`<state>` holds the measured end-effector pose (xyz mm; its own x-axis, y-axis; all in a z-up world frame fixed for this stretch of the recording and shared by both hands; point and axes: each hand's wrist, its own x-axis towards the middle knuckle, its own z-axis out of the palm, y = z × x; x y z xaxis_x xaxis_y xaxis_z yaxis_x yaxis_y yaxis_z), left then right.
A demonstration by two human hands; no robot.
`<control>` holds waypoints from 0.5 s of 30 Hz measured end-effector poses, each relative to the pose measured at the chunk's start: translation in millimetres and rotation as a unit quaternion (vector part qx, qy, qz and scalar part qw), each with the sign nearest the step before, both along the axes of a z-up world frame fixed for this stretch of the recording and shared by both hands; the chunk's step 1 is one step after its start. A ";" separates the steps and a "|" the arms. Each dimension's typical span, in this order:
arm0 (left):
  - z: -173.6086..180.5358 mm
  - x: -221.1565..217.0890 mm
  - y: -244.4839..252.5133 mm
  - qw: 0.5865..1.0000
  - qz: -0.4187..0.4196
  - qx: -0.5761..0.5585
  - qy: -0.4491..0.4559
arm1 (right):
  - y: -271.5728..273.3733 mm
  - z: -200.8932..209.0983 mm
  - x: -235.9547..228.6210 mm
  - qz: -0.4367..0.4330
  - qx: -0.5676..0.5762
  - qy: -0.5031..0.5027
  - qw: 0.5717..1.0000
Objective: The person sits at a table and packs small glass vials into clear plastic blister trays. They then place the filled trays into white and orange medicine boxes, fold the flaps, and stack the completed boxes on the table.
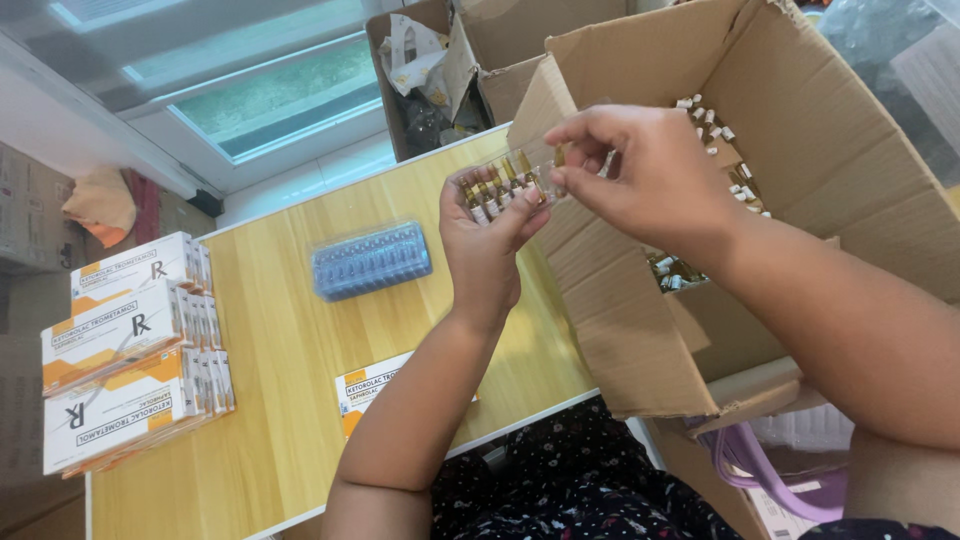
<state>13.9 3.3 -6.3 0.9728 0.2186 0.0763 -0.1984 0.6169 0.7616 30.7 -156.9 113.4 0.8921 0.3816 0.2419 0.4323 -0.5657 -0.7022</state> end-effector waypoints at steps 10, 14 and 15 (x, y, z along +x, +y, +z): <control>1.4 -2.3 0.9 0.999 -0.013 0.036 0.003 | -5.5 -2.7 4.6 0.019 -0.148 -0.353 0.924; 3.4 -4.0 2.5 0.999 -0.024 0.043 -0.009 | -11.5 -1.4 18.1 0.055 -0.159 -0.293 0.941; 4.0 -4.5 2.9 0.999 -0.031 0.042 -0.008 | -12.3 -2.3 22.7 0.081 -0.165 -0.231 0.955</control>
